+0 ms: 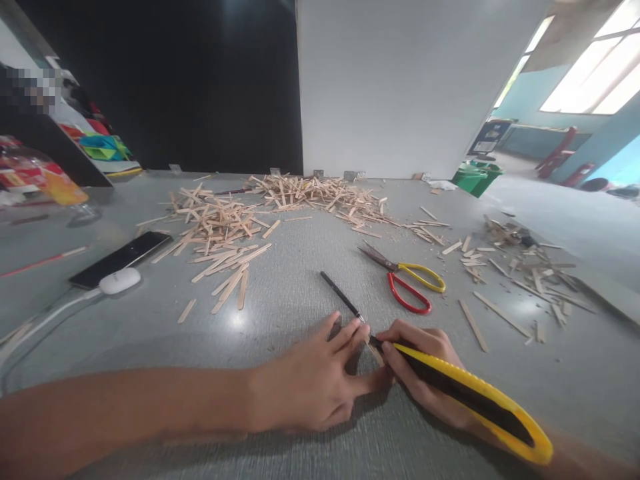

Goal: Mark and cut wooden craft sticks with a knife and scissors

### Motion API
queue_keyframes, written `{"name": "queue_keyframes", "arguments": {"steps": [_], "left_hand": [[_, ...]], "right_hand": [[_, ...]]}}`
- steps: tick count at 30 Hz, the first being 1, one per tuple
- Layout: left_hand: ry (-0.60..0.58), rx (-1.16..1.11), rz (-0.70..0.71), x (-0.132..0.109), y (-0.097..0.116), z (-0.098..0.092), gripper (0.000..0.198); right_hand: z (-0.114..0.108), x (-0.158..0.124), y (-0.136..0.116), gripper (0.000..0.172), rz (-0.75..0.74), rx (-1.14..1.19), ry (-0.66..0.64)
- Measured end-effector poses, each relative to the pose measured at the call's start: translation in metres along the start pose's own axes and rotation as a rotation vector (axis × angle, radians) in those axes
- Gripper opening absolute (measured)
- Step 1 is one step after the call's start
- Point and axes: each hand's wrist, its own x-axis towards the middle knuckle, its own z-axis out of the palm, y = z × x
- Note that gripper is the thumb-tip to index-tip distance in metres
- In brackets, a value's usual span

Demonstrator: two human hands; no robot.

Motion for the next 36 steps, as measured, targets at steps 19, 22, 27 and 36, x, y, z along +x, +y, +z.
{"name": "queue_keyframes", "arguments": {"steps": [19,22,27,36], "left_hand": [[-0.011,-0.069,-0.052,0.001,0.002,-0.006,0.052],[-0.016,-0.105,-0.039,0.001,0.002,-0.008,0.047],[-0.047,-0.12,-0.038,0.002,0.001,-0.01,0.047],[-0.013,-0.112,-0.053,0.002,0.003,-0.009,0.042]], "right_hand": [[0.003,-0.001,-0.001,0.024,0.017,-0.048,-0.017],[0.005,-0.002,0.0,0.022,-0.004,-0.047,-0.022],[0.005,-0.004,0.001,0.022,-0.002,-0.035,-0.026],[0.006,-0.007,0.003,0.023,-0.053,-0.044,-0.033]]}}
